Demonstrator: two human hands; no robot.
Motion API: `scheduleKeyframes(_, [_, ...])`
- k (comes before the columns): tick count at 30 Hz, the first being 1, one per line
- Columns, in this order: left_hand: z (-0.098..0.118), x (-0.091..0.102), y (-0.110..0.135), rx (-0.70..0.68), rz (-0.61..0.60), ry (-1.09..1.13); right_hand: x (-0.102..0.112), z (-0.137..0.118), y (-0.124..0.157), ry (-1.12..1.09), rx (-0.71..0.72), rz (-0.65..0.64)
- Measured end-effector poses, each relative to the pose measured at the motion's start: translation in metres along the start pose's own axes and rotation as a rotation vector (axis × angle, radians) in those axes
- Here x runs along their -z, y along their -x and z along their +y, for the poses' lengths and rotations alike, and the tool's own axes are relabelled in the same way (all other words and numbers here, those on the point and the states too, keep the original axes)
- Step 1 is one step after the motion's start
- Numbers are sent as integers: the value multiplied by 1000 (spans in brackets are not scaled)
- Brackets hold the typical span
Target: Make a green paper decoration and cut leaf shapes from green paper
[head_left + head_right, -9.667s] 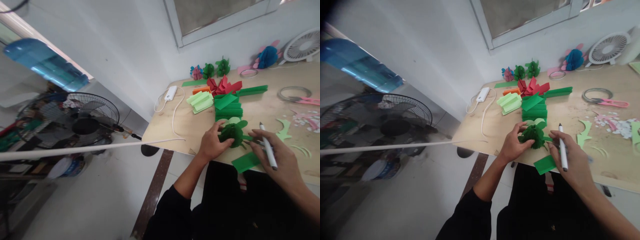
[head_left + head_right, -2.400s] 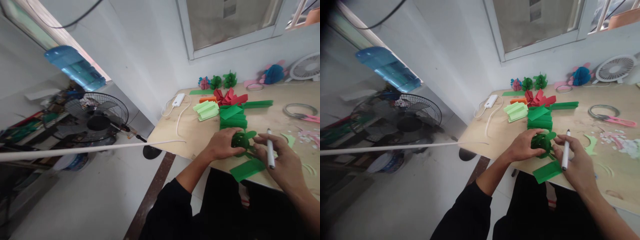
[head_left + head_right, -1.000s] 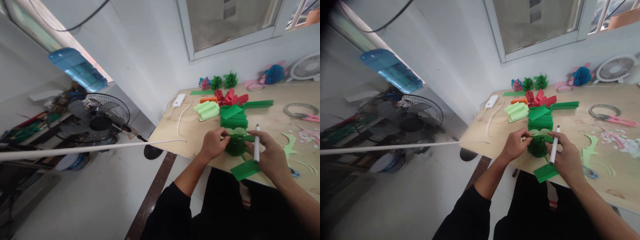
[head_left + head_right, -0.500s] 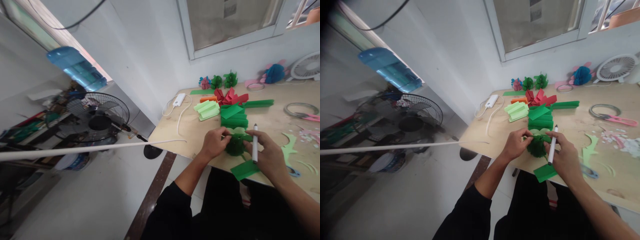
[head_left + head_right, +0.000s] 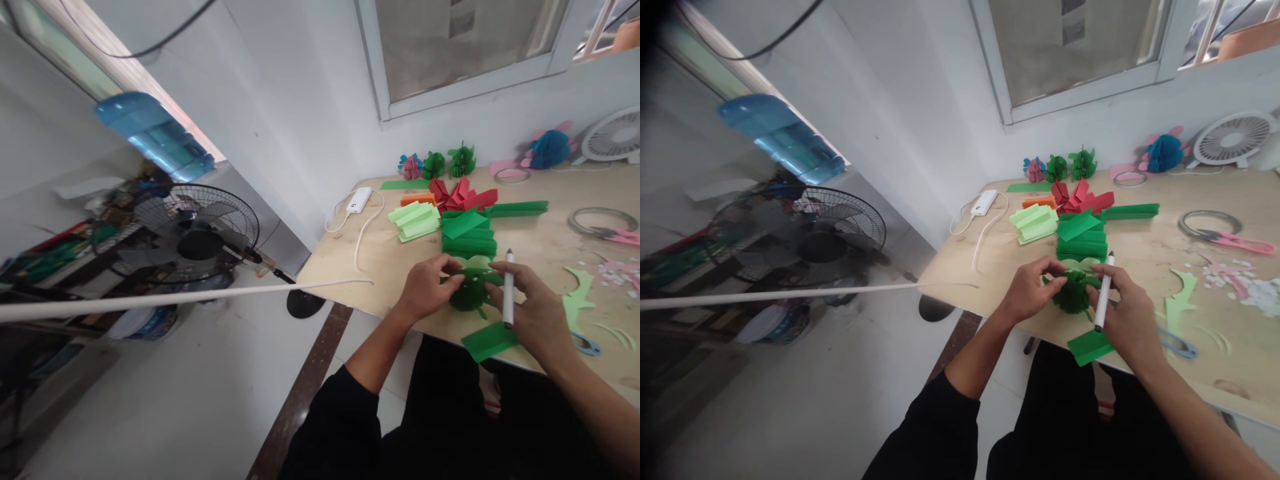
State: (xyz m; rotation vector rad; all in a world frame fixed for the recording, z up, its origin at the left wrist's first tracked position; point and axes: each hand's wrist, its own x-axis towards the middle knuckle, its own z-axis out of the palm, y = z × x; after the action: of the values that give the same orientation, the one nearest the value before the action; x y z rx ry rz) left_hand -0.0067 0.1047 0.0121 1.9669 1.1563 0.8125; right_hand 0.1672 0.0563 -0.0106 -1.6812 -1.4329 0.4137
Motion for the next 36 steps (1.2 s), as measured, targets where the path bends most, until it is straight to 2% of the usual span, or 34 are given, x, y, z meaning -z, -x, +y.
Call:
scheduleKeyframes(7, [1,9,0,-107,-218,-136,-2,3,0,-12,-5,-1])
scheduleKeyframes(10, [1,10,-4,-106,-255,-196,0,2,-1,-17,-7,-3])
scheduleKeyframes(18, [-1,12,-2,-49,-210,-179,11,-2,3,-49,-38,17])
scheduleKeyframes(27, [2,13,0,-32,-173,-150,30,14,15,-4,-86,28])
scheduleKeyframes(36, [4,13,-2,-41,-177,-205,8,10,8,-70,-10,-70])
